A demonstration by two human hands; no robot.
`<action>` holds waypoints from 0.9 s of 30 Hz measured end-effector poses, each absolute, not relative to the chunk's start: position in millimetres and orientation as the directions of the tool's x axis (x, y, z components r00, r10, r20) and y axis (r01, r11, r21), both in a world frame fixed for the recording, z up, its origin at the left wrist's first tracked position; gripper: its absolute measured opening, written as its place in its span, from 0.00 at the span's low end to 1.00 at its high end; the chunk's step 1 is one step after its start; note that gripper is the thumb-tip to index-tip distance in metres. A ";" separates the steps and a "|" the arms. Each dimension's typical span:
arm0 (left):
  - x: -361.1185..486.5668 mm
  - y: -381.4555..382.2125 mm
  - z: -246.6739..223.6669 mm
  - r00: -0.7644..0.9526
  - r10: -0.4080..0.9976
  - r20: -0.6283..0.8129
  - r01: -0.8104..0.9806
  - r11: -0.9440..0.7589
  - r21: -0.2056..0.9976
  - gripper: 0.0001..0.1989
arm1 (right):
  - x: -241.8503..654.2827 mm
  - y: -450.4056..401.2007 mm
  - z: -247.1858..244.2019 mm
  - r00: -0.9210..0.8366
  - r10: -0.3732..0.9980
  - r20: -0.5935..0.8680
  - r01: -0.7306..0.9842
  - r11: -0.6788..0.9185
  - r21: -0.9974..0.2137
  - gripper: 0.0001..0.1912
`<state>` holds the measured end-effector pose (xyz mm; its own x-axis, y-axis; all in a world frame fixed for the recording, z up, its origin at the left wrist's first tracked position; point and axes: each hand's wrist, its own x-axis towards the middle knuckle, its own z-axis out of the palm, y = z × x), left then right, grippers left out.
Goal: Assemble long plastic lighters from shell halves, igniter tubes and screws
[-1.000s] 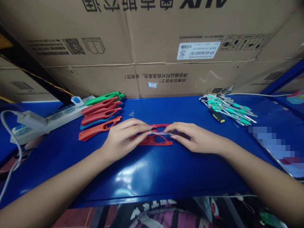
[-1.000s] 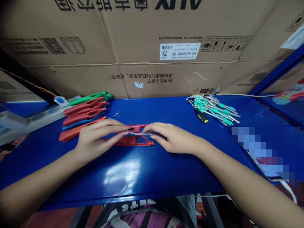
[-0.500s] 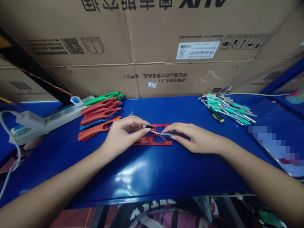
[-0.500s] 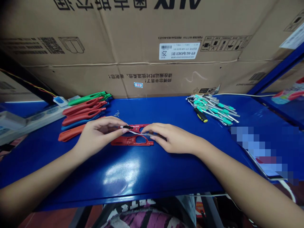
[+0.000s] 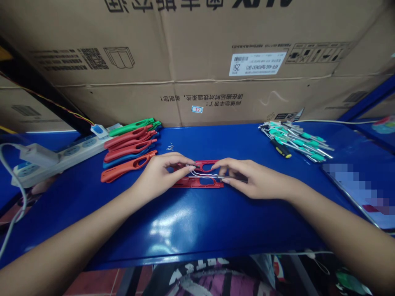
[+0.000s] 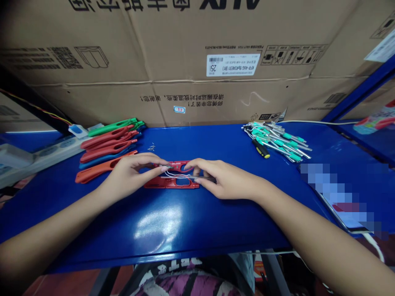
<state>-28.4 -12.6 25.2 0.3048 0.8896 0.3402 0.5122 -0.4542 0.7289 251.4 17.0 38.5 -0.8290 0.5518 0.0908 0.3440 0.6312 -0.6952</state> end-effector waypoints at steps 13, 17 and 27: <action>-40.8 -10.3 29.6 0.580 0.782 0.229 0.552 -0.583 0.596 0.10 | 257.7 25.1 37.4 -0.836 0.548 0.009 0.424 0.657 -0.623 0.08; -39.4 -10.7 29.8 0.584 0.784 0.210 0.563 -0.578 0.591 0.10 | 257.1 24.3 36.4 -0.848 0.530 0.005 0.409 0.661 -0.629 0.06; -35.8 -11.3 27.3 0.564 0.802 0.200 0.568 -0.552 0.611 0.09 | 256.5 24.3 34.7 -0.847 0.528 0.066 0.466 0.795 -0.388 0.08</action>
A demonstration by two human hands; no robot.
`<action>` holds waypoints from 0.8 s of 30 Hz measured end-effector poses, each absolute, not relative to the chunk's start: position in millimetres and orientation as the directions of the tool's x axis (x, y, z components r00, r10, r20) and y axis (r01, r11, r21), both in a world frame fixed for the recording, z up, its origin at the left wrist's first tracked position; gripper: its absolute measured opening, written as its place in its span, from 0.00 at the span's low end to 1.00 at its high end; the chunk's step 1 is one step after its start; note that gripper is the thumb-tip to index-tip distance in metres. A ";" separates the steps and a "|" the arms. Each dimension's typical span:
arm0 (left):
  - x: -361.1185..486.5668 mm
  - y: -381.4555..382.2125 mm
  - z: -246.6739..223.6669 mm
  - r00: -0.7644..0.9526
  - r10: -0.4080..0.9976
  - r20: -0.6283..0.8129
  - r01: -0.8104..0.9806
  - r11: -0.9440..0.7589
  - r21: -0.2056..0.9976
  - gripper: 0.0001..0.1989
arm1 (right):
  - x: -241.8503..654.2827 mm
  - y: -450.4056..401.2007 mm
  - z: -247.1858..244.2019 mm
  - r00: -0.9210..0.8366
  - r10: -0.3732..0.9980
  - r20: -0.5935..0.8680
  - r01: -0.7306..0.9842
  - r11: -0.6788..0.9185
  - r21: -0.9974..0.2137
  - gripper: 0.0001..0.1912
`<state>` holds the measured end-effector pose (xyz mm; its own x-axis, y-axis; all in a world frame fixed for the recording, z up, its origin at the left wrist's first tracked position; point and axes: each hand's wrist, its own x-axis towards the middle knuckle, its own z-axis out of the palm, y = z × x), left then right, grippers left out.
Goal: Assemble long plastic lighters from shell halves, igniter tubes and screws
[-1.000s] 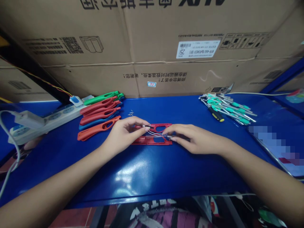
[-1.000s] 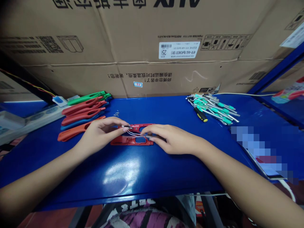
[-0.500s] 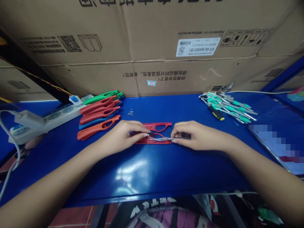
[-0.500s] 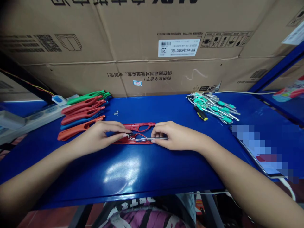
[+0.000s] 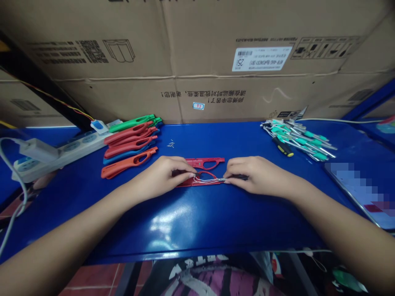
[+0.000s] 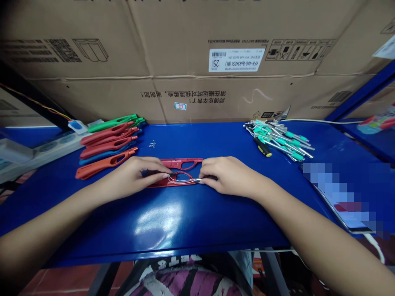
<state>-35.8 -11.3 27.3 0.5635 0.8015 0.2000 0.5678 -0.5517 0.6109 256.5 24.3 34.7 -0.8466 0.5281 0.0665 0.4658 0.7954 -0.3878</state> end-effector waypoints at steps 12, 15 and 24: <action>-34.9 -10.8 25.1 0.517 0.835 0.189 0.590 -0.508 0.628 0.10 | 253.9 19.3 32.3 -0.870 0.487 0.074 0.466 0.863 -0.195 0.14; -34.8 -10.2 23.9 0.508 0.841 0.186 0.584 -0.495 0.643 0.09 | 253.4 17.0 33.6 -0.882 0.465 0.075 0.453 0.882 -0.130 0.16; -34.6 -10.0 22.2 0.493 0.855 0.162 0.594 -0.466 0.656 0.09 | 250.4 14.1 34.1 -0.905 0.417 0.087 0.414 0.909 -0.051 0.18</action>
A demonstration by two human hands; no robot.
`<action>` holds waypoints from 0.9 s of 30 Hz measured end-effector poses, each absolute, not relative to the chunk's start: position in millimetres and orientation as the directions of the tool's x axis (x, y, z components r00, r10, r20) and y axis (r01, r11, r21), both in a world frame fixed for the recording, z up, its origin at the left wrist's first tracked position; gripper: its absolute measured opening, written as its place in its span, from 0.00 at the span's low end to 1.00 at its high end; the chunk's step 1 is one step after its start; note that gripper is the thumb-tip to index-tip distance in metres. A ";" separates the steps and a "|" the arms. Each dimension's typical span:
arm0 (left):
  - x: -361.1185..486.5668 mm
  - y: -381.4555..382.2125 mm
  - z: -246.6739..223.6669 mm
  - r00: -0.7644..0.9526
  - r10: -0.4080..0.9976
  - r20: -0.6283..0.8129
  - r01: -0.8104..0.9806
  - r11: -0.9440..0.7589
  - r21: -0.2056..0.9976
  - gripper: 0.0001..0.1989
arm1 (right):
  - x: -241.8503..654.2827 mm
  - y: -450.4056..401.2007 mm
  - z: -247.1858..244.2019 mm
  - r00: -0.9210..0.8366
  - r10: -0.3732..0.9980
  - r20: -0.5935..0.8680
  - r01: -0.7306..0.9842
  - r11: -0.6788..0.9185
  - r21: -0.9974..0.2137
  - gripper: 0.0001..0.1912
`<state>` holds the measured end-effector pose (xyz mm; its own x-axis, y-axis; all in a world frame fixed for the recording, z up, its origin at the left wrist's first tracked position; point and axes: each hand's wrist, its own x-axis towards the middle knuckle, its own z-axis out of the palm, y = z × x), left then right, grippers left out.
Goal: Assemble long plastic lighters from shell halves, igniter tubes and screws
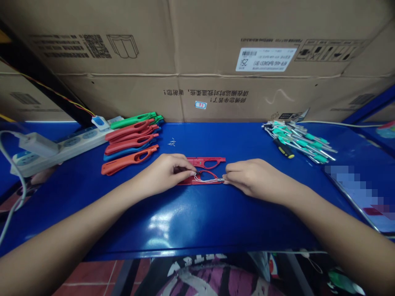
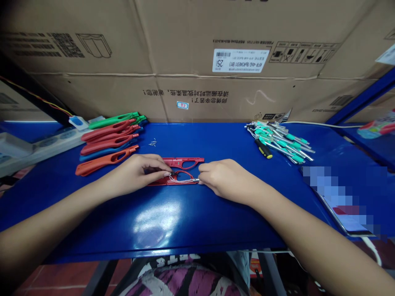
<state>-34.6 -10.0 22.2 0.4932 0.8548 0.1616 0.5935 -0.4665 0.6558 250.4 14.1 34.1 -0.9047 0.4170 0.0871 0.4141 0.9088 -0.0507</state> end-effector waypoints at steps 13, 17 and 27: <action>-32.9 -9.9 21.2 0.481 0.867 0.131 0.598 -0.434 0.674 0.11 | 248.4 11.9 39.0 -0.895 0.445 0.028 0.445 0.895 -0.018 0.16; -30.7 -11.4 24.2 0.485 0.867 0.119 0.602 -0.429 0.674 0.11 | 247.5 10.6 42.0 -0.881 0.473 -0.019 0.474 0.880 -0.030 0.15; -31.0 -18.2 33.3 0.530 0.841 0.107 0.633 -0.476 0.611 0.11 | 249.4 11.8 41.0 -0.871 0.491 -0.009 0.490 0.868 -0.085 0.14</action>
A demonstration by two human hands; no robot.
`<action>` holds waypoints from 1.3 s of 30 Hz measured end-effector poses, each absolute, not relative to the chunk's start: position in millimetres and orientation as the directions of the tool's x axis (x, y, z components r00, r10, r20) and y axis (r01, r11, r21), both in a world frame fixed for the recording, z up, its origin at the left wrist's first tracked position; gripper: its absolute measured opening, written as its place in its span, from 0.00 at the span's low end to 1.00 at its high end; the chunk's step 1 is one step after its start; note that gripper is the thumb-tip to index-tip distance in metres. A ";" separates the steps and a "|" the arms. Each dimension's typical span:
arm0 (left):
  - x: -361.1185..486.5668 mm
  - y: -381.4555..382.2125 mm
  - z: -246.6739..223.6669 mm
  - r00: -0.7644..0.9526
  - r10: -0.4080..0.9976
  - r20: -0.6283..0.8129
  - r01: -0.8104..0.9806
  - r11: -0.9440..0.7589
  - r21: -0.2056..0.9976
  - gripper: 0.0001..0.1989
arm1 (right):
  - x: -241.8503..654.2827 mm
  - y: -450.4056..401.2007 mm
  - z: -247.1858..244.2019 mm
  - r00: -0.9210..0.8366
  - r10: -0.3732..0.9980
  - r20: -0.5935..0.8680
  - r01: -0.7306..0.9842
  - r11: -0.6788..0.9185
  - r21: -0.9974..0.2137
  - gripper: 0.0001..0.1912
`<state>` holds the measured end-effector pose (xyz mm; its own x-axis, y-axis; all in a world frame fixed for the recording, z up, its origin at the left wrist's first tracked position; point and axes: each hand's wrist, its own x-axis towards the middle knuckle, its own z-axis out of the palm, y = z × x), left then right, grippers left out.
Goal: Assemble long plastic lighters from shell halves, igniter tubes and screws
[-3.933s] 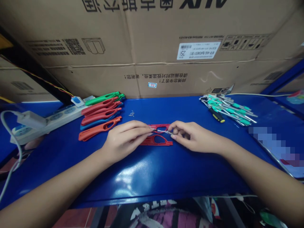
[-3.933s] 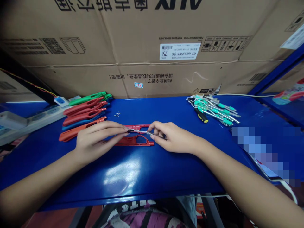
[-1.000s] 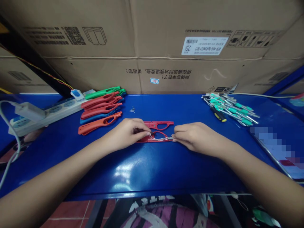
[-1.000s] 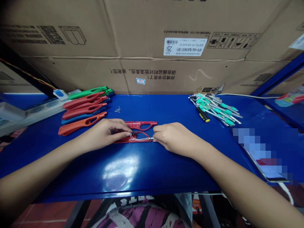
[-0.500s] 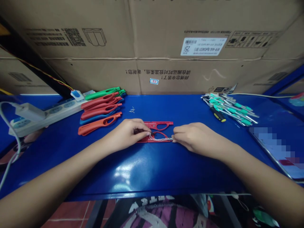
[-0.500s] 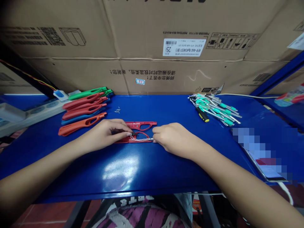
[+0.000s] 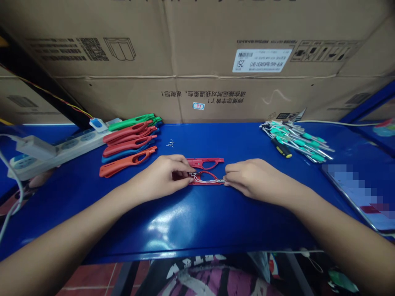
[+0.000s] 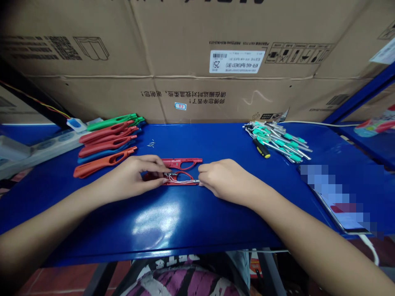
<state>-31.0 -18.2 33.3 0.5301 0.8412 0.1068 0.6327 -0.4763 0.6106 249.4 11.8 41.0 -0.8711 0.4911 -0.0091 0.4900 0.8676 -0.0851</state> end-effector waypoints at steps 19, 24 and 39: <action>-29.3 -20.4 29.9 0.610 0.783 0.119 0.638 -0.575 0.513 0.11 | 249.4 11.9 39.0 -0.883 0.470 0.006 0.470 0.882 -0.023 0.14; -28.6 -19.4 29.1 0.606 0.787 0.113 0.638 -0.567 0.521 0.10 | 249.3 9.8 37.3 -0.902 0.431 0.006 0.431 0.902 0.005 0.15; -26.9 -21.4 32.6 0.592 0.801 0.090 0.663 -0.547 0.511 0.11 | 252.6 18.7 37.3 -0.895 0.446 0.029 0.436 0.885 -0.162 0.16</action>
<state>-26.9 -21.4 32.6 0.5920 0.8009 0.0896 0.6627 -0.5471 0.5113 252.6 18.7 37.3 -0.8946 0.4459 0.0293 0.4359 0.8852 -0.1624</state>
